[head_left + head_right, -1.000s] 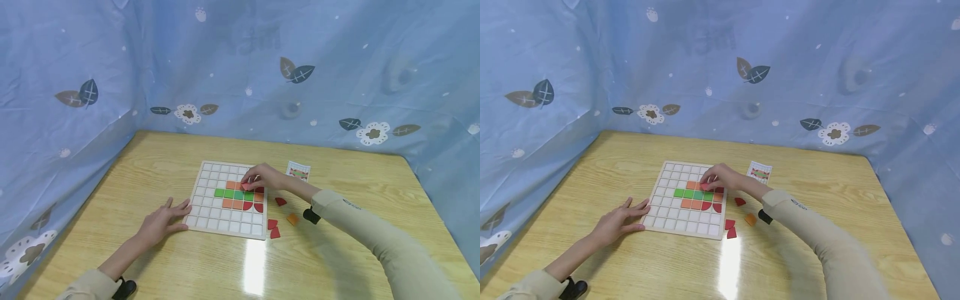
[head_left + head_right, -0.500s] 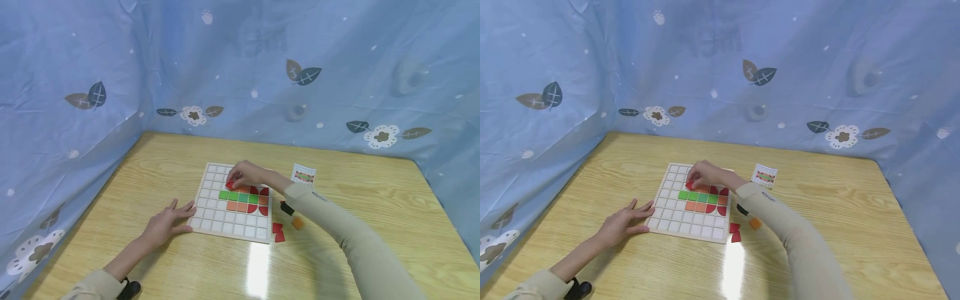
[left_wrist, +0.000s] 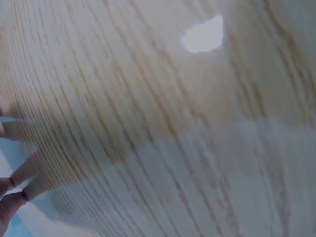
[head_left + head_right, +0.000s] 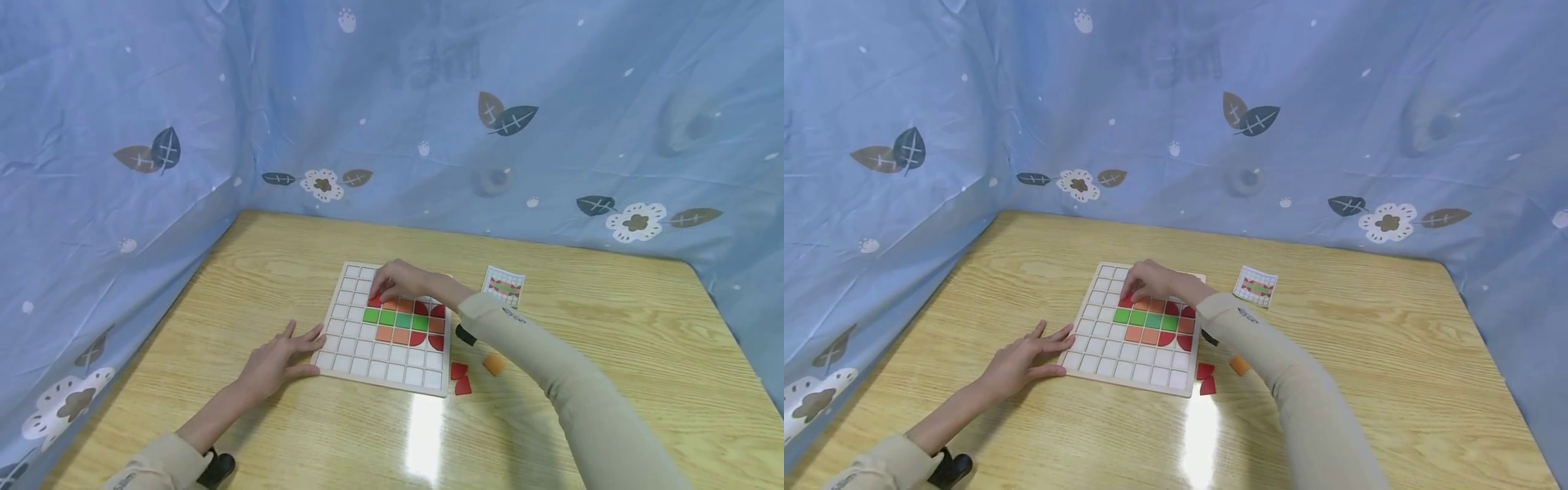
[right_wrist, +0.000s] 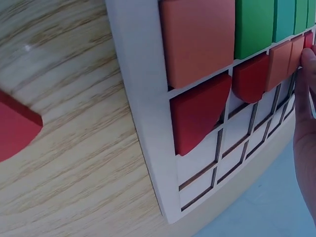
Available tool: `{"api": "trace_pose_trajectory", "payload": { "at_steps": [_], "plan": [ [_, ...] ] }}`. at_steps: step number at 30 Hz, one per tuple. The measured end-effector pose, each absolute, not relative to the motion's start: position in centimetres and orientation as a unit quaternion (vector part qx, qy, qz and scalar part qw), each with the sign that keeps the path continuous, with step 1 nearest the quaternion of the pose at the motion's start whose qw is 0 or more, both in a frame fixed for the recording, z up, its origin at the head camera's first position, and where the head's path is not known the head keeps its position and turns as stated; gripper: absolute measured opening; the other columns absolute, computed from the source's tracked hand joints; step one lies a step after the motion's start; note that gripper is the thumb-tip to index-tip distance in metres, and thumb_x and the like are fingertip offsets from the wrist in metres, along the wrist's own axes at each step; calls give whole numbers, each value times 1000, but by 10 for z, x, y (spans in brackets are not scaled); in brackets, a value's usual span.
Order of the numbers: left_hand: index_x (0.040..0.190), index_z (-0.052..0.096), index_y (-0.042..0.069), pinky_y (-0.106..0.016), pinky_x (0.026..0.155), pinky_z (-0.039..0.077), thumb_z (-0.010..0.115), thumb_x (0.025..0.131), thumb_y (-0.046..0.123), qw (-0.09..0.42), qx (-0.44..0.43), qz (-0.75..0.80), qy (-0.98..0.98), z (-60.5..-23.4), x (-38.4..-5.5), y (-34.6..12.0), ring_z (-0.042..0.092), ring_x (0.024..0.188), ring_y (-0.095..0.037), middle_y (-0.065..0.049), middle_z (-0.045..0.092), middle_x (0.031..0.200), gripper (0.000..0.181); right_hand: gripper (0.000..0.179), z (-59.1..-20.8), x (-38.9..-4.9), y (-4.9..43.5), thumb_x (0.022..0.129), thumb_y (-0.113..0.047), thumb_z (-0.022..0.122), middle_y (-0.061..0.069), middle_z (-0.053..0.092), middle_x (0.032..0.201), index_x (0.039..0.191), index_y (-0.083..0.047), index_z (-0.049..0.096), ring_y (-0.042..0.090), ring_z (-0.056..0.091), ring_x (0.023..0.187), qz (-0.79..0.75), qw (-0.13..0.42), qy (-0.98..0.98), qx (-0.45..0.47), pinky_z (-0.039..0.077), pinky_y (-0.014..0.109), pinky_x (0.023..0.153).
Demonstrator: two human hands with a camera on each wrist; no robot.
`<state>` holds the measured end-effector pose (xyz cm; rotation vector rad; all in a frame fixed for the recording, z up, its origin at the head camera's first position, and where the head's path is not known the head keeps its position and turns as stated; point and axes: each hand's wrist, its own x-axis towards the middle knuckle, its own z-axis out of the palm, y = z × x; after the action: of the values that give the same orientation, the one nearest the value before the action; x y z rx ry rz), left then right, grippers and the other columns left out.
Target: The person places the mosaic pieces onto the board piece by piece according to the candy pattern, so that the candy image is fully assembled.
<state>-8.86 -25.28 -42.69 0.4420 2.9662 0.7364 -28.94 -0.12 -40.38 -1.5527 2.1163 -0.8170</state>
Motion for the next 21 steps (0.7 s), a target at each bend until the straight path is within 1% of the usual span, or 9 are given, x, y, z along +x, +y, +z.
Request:
{"api": "trace_pose_trajectory", "payload": {
  "at_steps": [5, 10, 13, 17, 21],
  "plan": [
    [134, 57, 13, -73, 75, 40, 72, 80, 37, 30, 140, 236, 961, -427, -89, -252, 25, 135, -49, -5, 44, 144, 62, 15, -401, -289, -2, 88, 4, 65, 12, 69, 98, 101, 2, 73, 21, 65, 96, -273, 197, 753, -565, 50, 24, 85],
    [134, 56, 12, -72, 75, 41, 72, 80, 35, 35, 140, 235, 961, -427, -90, -251, 24, 136, -49, -4, 43, 145, 62, 11, -398, -289, -6, 88, -1, 68, 9, 70, 93, 96, -1, 75, 15, 64, 83, -257, 185, 765, -561, 50, 21, 78],
    [134, 56, 12, -72, 78, 40, 73, 79, 35, 36, 138, 233, 962, -427, -89, -251, 24, 136, -49, -4, 42, 145, 62, 9, -397, -288, -9, 86, -4, 71, 7, 69, 91, 93, -2, 75, 13, 63, 78, -256, 183, 771, -554, 49, 20, 74],
    [134, 57, 12, -72, 80, 40, 73, 79, 35, 31, 139, 228, 963, -428, -88, -252, 25, 135, -49, -3, 43, 145, 62, 10, -397, -283, -11, 86, -4, 71, 8, 69, 92, 95, -1, 74, 13, 63, 80, -245, 194, 780, -542, 48, 18, 73],
    [134, 57, 11, -71, 79, 41, 73, 79, 34, 28, 139, 228, 963, -428, -87, -251, 26, 135, -49, -3, 43, 145, 62, 14, -401, -280, -7, 87, 0, 69, 9, 69, 96, 100, -1, 74, 16, 64, 87, -252, 190, 786, -532, 49, 19, 77]
  ]
}}
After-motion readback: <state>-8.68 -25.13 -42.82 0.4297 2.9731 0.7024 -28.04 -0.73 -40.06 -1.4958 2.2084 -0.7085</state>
